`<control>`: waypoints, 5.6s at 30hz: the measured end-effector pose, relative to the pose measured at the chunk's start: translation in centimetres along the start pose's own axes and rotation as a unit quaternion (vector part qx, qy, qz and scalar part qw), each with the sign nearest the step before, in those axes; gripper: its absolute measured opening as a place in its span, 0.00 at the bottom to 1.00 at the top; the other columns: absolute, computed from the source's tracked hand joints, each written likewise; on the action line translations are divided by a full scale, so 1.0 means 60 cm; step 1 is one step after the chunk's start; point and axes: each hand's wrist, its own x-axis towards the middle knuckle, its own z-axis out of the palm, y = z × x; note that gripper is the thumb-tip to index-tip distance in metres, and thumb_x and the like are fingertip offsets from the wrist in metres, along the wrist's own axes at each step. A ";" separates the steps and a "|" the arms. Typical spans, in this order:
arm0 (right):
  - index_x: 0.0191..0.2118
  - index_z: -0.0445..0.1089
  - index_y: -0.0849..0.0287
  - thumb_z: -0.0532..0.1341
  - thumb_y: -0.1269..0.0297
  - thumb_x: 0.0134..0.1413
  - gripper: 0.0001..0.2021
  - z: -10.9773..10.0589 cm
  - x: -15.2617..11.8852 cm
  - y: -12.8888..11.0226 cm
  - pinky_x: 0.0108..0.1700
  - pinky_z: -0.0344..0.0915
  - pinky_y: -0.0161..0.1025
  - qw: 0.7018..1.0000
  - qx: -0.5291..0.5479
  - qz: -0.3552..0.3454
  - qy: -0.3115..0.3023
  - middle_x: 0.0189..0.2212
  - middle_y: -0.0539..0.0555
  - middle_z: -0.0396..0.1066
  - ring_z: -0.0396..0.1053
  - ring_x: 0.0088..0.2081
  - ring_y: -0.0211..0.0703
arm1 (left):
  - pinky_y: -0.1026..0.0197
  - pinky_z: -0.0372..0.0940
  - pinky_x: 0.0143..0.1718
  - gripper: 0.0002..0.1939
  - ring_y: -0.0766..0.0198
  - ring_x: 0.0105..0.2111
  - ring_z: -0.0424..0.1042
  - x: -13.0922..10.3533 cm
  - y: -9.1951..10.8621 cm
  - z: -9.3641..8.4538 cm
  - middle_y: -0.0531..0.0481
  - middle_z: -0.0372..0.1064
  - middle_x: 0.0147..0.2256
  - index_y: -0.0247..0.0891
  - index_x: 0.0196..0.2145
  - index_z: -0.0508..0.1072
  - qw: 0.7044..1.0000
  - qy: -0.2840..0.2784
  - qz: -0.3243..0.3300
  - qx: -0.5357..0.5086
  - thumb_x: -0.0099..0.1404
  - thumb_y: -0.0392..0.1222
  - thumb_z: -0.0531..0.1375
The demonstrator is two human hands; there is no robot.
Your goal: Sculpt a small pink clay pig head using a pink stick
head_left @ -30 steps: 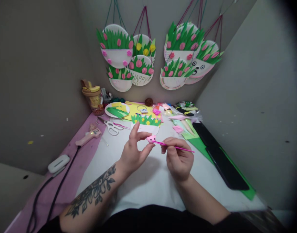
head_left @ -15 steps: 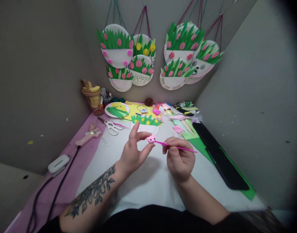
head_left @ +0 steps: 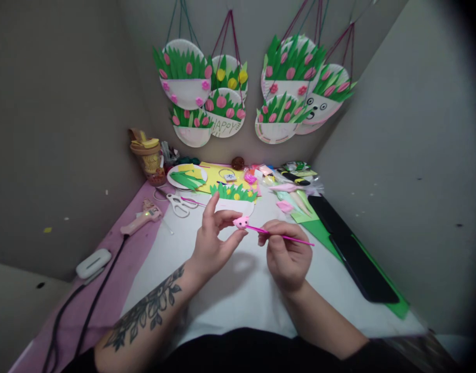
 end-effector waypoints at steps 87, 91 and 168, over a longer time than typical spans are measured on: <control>0.35 0.72 0.56 0.59 0.70 0.57 0.05 -0.002 0.003 0.001 0.28 0.61 0.39 1.000 0.022 -0.002 -0.018 0.24 0.50 0.66 0.65 0.28 0.40 | 0.58 0.72 0.48 0.47 0.66 0.43 0.75 -0.002 0.002 0.002 0.50 0.73 0.41 0.47 0.66 0.43 0.999 -0.002 0.010 -0.030 0.58 0.30 0.64; 0.35 0.71 0.56 0.59 0.68 0.58 0.03 -0.003 0.004 -0.001 0.26 0.60 0.37 1.000 0.025 0.008 -0.008 0.25 0.49 0.66 0.64 0.27 0.38 | 0.58 0.73 0.48 0.47 0.66 0.42 0.75 -0.001 0.003 0.002 0.50 0.73 0.41 0.46 0.66 0.42 1.000 -0.003 0.015 -0.024 0.58 0.30 0.64; 0.47 0.69 0.54 0.63 0.79 0.50 0.19 -0.018 -0.010 -0.006 0.33 0.74 0.45 0.946 -0.230 -0.219 -0.066 0.33 0.52 0.75 0.74 0.32 0.42 | 0.60 0.73 0.45 0.48 0.67 0.40 0.74 -0.001 0.001 -0.002 0.50 0.72 0.39 0.45 0.66 0.43 0.997 0.017 0.067 0.023 0.57 0.32 0.66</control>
